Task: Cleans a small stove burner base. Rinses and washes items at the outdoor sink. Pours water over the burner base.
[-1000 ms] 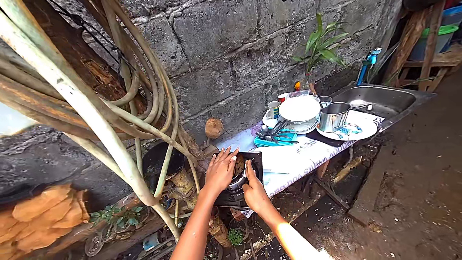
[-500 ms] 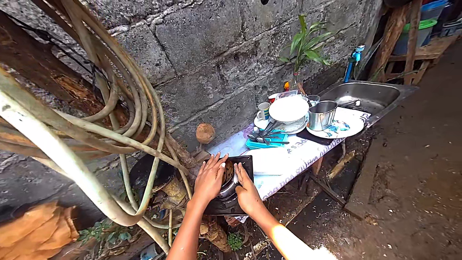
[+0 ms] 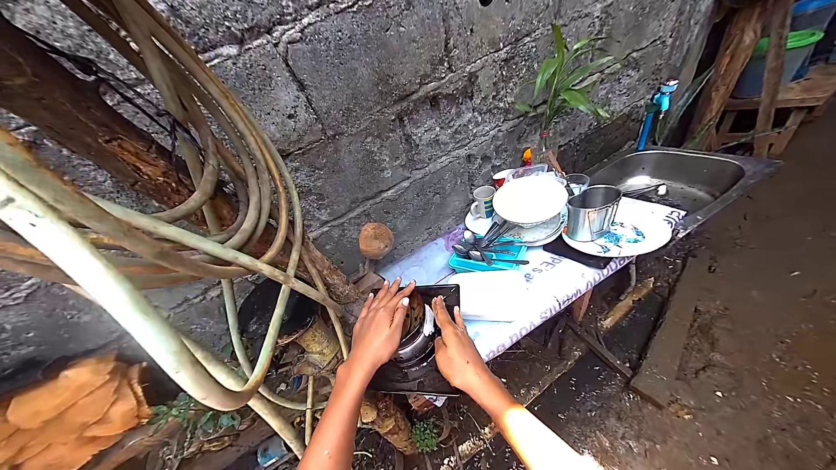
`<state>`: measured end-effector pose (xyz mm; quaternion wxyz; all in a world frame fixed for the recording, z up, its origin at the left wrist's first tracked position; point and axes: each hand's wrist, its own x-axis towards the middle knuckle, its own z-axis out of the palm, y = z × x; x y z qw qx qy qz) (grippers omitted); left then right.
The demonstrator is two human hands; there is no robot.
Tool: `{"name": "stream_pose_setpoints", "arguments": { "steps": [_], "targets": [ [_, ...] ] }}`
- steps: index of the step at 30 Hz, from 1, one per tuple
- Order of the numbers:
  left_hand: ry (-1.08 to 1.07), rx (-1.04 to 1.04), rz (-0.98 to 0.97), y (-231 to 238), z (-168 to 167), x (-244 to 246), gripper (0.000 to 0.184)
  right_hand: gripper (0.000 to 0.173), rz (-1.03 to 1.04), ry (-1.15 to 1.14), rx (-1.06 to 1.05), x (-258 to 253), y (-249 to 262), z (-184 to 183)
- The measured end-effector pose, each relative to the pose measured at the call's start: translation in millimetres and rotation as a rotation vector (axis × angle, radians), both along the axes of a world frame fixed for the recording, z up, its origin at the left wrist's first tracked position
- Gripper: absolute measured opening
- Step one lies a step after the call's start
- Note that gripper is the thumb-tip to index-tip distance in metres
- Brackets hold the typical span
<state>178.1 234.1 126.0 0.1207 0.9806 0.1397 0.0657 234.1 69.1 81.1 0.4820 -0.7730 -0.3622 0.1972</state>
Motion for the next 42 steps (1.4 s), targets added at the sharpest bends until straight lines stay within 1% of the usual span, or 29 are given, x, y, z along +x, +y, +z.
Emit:
{"name": "stream_pose_setpoints", "arguments": {
  "steps": [3,5,7,10,11,16,19,23,26,29,32,35,38,42],
  "targets": [
    [-0.005,0.004,0.002,0,0,0,0.053,0.065,0.079,-0.011,-0.044,9,-3,3],
    [-0.005,0.002,0.001,1,-1,-1,0.053,0.064,0.046,0.02,0.013,14,-4,4],
    [-0.006,0.003,-0.001,1,-1,0,0.053,0.068,0.045,0.052,0.068,23,-1,5],
    [-0.011,0.005,0.001,1,-2,0,0.054,0.071,0.178,0.032,0.007,30,4,7],
    [-0.015,0.007,0.0,2,-3,-1,0.054,0.072,0.194,0.027,-0.002,31,5,7],
    [-0.026,0.015,-0.004,3,-4,0,0.054,0.071,0.131,0.102,0.138,39,6,1],
    [-0.042,0.018,-0.008,3,-5,-1,0.053,0.071,0.211,0.09,0.083,38,9,2],
    [-0.047,0.017,-0.013,3,-6,-1,0.053,0.071,0.141,0.139,0.135,38,11,2],
    [-0.054,0.022,-0.016,4,-6,-1,0.054,0.072,0.199,0.107,0.069,37,10,9],
    [-0.054,0.024,-0.014,4,-6,-1,0.054,0.073,0.165,0.142,0.14,40,14,5],
    [-0.062,0.022,-0.01,4,-7,-1,0.054,0.076,0.218,0.118,0.093,39,15,10],
    [-0.074,0.019,-0.018,5,-8,-1,0.054,0.075,0.174,0.164,0.138,39,16,9],
    [-0.083,0.024,-0.018,4,-9,-1,0.054,0.075,0.202,0.149,0.128,37,18,8],
    [-0.08,0.025,-0.011,3,-8,-2,0.054,0.077,0.162,0.211,0.22,35,22,3]
  ]
}}
